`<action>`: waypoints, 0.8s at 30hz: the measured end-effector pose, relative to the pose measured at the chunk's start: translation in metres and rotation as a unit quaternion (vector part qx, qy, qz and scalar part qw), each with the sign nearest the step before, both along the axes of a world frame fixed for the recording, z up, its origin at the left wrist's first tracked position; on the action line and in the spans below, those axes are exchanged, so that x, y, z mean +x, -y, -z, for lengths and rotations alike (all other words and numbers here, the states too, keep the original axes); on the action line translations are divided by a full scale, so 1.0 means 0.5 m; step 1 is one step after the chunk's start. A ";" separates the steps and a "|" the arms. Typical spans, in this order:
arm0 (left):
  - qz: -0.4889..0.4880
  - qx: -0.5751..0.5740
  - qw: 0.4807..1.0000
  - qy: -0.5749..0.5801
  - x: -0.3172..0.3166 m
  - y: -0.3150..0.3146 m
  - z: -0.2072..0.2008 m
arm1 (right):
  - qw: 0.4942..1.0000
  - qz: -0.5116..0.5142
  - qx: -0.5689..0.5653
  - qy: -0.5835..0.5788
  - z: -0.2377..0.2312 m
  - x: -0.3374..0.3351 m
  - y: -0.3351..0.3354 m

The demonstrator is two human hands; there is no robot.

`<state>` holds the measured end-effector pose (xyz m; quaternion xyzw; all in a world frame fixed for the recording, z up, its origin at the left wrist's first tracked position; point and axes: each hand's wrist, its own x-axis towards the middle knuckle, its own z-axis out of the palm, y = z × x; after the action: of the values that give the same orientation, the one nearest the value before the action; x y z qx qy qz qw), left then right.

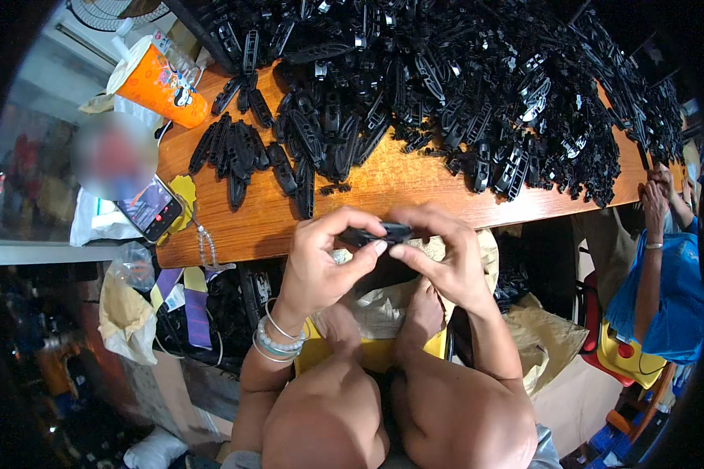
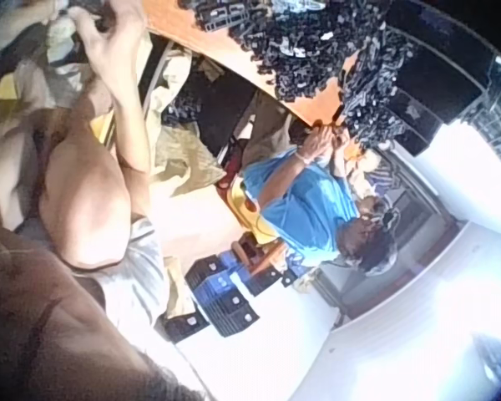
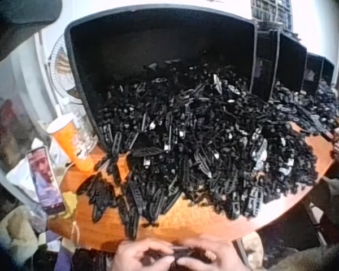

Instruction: The person assembles small plastic components by hand on a wooden table.

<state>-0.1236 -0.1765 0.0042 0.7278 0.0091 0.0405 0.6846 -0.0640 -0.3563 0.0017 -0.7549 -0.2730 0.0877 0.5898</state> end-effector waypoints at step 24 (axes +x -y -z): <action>-0.273 0.132 0.952 -0.054 0.006 -0.102 0.049 | 0.946 0.039 -0.108 0.302 0.090 0.053 -0.139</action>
<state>-0.1205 -0.1255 -0.0204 0.7824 0.2388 0.1869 0.5439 -0.0376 -0.2865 -0.0431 -0.8155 -0.3972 -0.1383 0.3975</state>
